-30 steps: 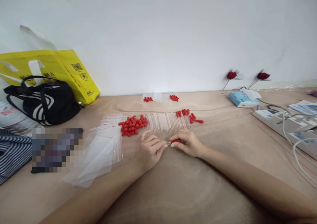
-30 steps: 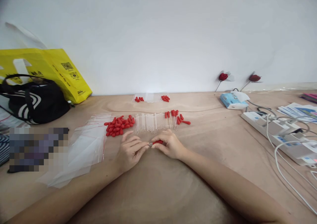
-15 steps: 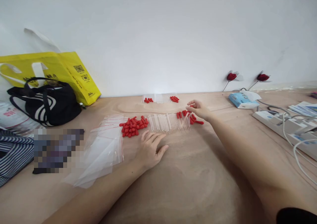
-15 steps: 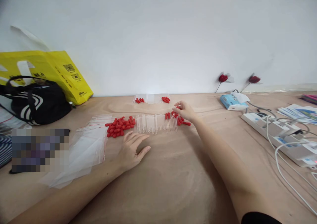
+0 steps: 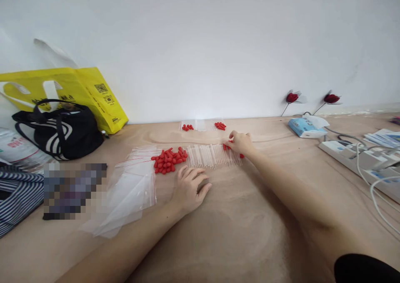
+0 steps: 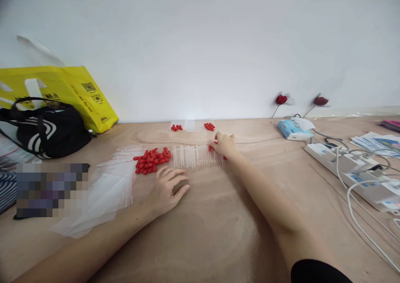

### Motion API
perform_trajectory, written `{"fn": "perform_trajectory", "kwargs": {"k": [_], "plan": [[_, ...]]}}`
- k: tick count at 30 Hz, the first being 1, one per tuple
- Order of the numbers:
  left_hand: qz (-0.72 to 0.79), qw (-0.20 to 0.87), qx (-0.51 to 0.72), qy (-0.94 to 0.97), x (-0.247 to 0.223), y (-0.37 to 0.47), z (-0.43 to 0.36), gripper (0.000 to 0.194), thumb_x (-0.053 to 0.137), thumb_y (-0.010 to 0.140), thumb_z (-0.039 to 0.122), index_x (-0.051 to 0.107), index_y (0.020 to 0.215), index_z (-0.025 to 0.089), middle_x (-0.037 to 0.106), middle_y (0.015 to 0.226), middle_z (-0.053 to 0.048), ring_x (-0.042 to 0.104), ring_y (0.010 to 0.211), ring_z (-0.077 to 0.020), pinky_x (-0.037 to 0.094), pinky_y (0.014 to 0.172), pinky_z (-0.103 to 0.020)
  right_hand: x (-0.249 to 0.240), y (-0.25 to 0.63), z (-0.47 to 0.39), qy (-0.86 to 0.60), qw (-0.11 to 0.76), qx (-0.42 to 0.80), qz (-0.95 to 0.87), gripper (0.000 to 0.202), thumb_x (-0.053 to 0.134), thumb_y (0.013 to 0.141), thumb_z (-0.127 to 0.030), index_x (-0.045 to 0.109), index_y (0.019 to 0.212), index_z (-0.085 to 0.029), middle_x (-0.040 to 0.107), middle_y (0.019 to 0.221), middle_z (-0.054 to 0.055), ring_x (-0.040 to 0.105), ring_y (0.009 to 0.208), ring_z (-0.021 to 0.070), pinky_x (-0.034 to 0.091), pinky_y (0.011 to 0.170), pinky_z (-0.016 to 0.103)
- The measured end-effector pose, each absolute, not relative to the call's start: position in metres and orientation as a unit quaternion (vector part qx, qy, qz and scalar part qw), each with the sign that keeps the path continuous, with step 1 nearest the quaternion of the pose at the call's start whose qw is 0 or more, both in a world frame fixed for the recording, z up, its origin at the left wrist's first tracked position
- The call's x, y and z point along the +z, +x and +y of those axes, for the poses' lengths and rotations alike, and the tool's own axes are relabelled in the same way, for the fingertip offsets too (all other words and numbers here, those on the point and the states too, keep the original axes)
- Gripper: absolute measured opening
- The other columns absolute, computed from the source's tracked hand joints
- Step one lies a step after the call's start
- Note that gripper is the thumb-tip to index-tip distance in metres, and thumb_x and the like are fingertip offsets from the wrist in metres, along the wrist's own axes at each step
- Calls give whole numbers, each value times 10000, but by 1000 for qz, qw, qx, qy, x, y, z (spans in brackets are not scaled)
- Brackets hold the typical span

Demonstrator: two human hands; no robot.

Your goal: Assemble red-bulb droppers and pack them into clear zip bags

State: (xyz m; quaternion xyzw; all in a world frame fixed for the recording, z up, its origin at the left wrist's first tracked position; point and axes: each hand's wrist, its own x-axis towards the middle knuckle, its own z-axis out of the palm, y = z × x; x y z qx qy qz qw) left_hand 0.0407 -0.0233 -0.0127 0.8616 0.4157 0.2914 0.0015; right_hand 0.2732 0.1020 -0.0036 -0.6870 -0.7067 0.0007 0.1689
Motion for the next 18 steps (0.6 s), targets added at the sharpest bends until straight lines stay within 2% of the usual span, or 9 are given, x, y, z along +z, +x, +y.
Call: {"fn": "perform_trajectory", "kwargs": {"k": [3, 6, 11, 14, 18], "plan": [[446, -21, 303, 842, -12, 43, -16, 141, 559, 753, 310, 614, 840, 214, 614, 949, -41, 519, 912, -219, 290, 886, -439, -5, 284, 93, -699, 207, -14, -684, 255, 452, 771, -408, 538, 865, -187, 641, 757, 50, 571, 779, 215, 318, 759, 359], [501, -51, 287, 815, -7, 51, 2, 197, 520, 774, 353, 600, 885, 212, 585, 1004, -50, 483, 970, -233, 275, 900, -430, -10, 302, 83, -709, 246, -8, -661, 238, 456, 755, -405, 558, 772, -190, 624, 707, 38, 561, 704, 186, 334, 655, 291], [616, -21, 185, 766, 5, 78, 53, 301, 453, 785, 414, 564, 1006, 242, 517, 1122, -62, 407, 1067, -260, 252, 919, -432, -24, 332, 66, -712, 304, 34, -633, 289, 451, 742, -444, 557, 677, -184, 584, 617, 21, 513, 572, 139, 315, 520, 240], [645, 3, 156, 748, 7, 94, 80, 358, 428, 769, 485, 598, 929, 214, 532, 1076, -101, 410, 1053, -295, 283, 879, -462, -30, 343, 59, -708, 310, 86, -628, 335, 483, 707, -507, 548, 662, -181, 569, 596, 15, 496, 545, 128, 326, 496, 233], [659, 27, 122, 742, 4, 108, 99, 423, 436, 718, 563, 616, 851, 204, 529, 1084, -133, 381, 1087, -326, 259, 886, -511, -31, 351, 55, -675, 295, 180, -653, 389, 563, 624, -559, 542, 692, -177, 571, 623, 10, 494, 553, 119, 349, 493, 227]]}}
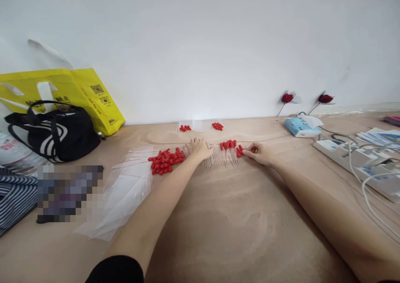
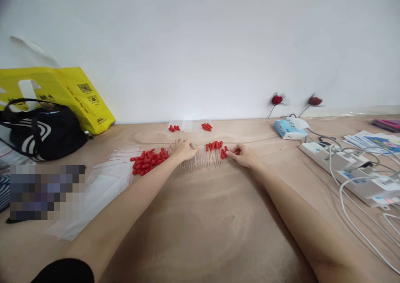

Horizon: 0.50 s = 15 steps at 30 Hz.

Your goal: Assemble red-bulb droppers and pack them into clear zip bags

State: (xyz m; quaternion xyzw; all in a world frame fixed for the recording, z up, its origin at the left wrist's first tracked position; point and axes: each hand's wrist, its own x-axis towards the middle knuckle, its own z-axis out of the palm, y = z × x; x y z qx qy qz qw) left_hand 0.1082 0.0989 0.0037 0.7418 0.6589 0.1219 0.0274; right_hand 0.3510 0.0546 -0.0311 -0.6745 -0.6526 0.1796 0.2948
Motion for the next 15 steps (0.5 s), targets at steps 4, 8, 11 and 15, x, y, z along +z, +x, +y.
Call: {"fn": "perform_trajectory", "kwargs": {"k": [4, 8, 11, 15], "plan": [[669, 38, 94, 737, 0, 117, 108, 421, 464, 699, 513, 626, 890, 175, 500, 1146, -166, 345, 1125, -352, 222, 906, -534, -32, 355, 56, -629, 291, 239, -680, 362, 617, 597, -495, 547, 745, -173, 572, 657, 4, 495, 568, 110, 370, 519, 225], [676, 38, 91, 730, -2, 123, 115, 407, 475, 701, 413, 618, 962, 135, 485, 1177, -189, 330, 1135, -371, 202, 915, -540, -35, 356, 60, -619, 273, 246, -695, 276, 609, 620, -416, 567, 743, -173, 563, 626, -6, 483, 551, 105, 368, 524, 230], [671, 32, 111, 733, 1, 126, 114, 394, 480, 706, 370, 612, 967, 105, 494, 1154, -206, 359, 1105, -371, 228, 896, -529, -36, 356, 60, -619, 269, 252, -694, 229, 590, 639, -392, 578, 705, -173, 551, 586, -12, 471, 525, 100, 354, 501, 226], [643, 33, 151, 750, 18, 123, 103, 287, 428, 765, 314, 625, 845, 122, 541, 1091, -175, 406, 1067, -344, 271, 859, -497, -35, 357, 59, -622, 281, 248, -687, 220, 582, 651, -391, 588, 686, -173, 549, 560, -15, 458, 499, 93, 339, 478, 219]]}}
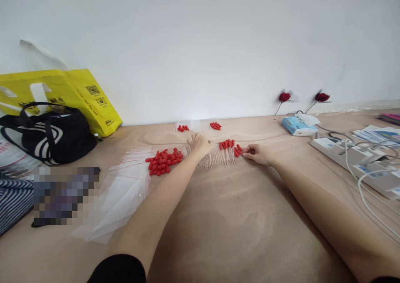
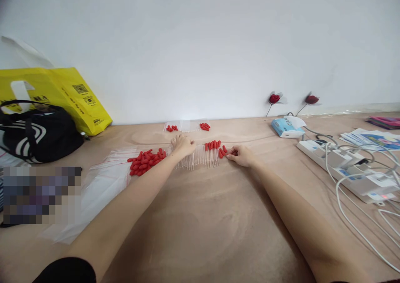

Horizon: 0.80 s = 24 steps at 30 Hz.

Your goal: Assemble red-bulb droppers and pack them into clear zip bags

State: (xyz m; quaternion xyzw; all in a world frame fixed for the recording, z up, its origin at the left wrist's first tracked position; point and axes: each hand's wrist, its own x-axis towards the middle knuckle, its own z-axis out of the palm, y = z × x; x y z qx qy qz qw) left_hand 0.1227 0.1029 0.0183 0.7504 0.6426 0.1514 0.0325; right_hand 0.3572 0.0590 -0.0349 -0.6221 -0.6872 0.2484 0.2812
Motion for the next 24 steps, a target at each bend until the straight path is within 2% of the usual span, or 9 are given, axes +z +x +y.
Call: {"fn": "perform_trajectory", "kwargs": {"k": [2, 5, 7, 9, 12, 15, 19, 24], "plan": [[609, 44, 168, 774, 30, 115, 91, 278, 389, 807, 311, 616, 774, 156, 601, 983, -113, 475, 994, -291, 305, 836, -449, -33, 356, 58, -631, 299, 230, -678, 231, 571, 667, -402, 591, 688, -173, 540, 540, -17, 442, 478, 91, 322, 458, 216], [546, 70, 183, 815, 43, 94, 65, 265, 366, 855, 344, 584, 816, 199, 640, 785, -5, 557, 770, -174, 353, 774, -335, -30, 346, 54, -628, 363, 182, -664, 246, 548, 700, -410, 593, 722, -170, 541, 541, -11, 428, 464, 94, 310, 444, 219], [506, 82, 185, 838, 43, 77, 42, 225, 432, 838, 368, 578, 788, 205, 632, 710, 26, 555, 682, -139, 359, 714, -283, -26, 329, 46, -588, 420, 165, -672, 241, 531, 730, -399, 591, 765, -168, 581, 614, 9, 466, 513, 107, 345, 482, 227], [422, 65, 194, 883, 35, 60, 21, 222, 475, 830, 362, 587, 730, 199, 631, 671, 32, 547, 647, -131, 329, 748, -302, -22, 307, 33, -517, 451, 168, -708, 224, 516, 760, -377, 589, 810, -171, 619, 731, 35, 521, 620, 125, 387, 572, 247], [365, 47, 199, 908, 13, 41, -2, 194, 496, 832, 327, 611, 734, 205, 637, 724, 26, 546, 681, -127, 296, 783, -319, -16, 272, 8, -425, 376, 149, -810, 169, 538, 774, -348, 606, 799, -195, 627, 740, 23, 540, 704, 139, 368, 683, 284], [368, 35, 223, 902, -7, 33, -12, 170, 466, 847, 253, 626, 823, 201, 622, 774, 0, 543, 727, -132, 303, 757, -309, -16, 249, -9, -395, 299, 123, -860, 127, 546, 782, -317, 617, 785, -212, 625, 770, 16, 534, 760, 149, 322, 725, 310], [372, 28, 251, 893, -18, 30, -14, 252, 378, 863, 170, 617, 939, 198, 605, 827, -27, 541, 764, -134, 315, 747, -310, -20, 240, -16, -409, 277, 114, -862, 136, 546, 789, -327, 637, 808, -228, 605, 783, 17, 520, 778, 147, 295, 709, 306], [359, 19, 293, 886, -21, 29, -16, 224, 417, 856, 188, 629, 922, 216, 613, 777, -5, 542, 704, -124, 327, 742, -317, -23, 241, -16, -428, 274, 114, -853, 151, 566, 772, -347, 654, 861, -263, 590, 780, 12, 512, 775, 150, 286, 696, 310]]}}
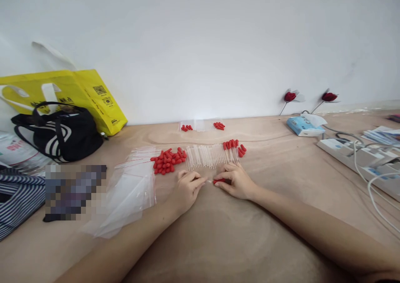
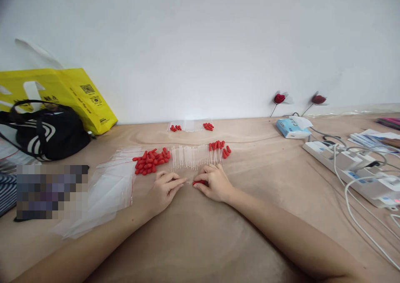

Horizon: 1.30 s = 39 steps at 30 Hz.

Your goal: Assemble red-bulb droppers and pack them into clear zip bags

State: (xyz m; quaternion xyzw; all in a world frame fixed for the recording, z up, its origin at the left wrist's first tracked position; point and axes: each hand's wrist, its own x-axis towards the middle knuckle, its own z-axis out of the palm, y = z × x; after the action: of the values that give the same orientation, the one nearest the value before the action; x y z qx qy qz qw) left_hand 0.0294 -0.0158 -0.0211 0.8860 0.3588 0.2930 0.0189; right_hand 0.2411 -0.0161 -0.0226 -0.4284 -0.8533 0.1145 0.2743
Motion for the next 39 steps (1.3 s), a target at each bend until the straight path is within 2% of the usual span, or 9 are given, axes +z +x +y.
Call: {"fn": "perform_trajectory", "kwargs": {"k": [14, 19, 24, 33, 39], "plan": [[347, 19, 313, 884, -21, 28, -18, 221, 411, 871, 188, 605, 964, 236, 657, 798, 5, 586, 709, -108, 284, 852, -350, -21, 235, -19, -427, 321, 177, -827, 107, 526, 802, -280, 618, 834, -235, 618, 807, 6, 509, 779, 149, 286, 724, 318], [343, 26, 330, 879, -20, 29, -20, 218, 399, 879, 196, 598, 960, 235, 665, 792, 7, 595, 710, -106, 271, 865, -353, -21, 233, -21, -426, 308, 190, -829, 147, 478, 834, -293, 606, 860, -225, 641, 782, 11, 496, 758, 149, 278, 721, 323], [333, 17, 337, 880, -20, 30, -21, 207, 409, 872, 186, 603, 924, 236, 662, 749, 20, 593, 666, -98, 261, 856, -353, -19, 232, -22, -400, 295, 196, -845, 190, 456, 846, -339, 618, 868, -242, 657, 785, 0, 502, 770, 149, 271, 716, 316], [330, -16, 325, 886, -20, 34, -27, 249, 414, 836, 118, 607, 934, 241, 639, 684, 28, 564, 618, -98, 273, 782, -339, -23, 233, -23, -382, 327, 172, -847, 198, 474, 838, -345, 632, 810, -230, 666, 752, 1, 508, 702, 131, 260, 713, 314], [344, -39, 319, 882, -19, 36, -32, 261, 402, 838, 116, 602, 951, 239, 629, 660, 28, 560, 597, -99, 276, 801, -354, -24, 231, -24, -382, 342, 144, -847, 189, 499, 820, -358, 630, 790, -226, 658, 704, -5, 502, 650, 121, 257, 704, 314]]}}
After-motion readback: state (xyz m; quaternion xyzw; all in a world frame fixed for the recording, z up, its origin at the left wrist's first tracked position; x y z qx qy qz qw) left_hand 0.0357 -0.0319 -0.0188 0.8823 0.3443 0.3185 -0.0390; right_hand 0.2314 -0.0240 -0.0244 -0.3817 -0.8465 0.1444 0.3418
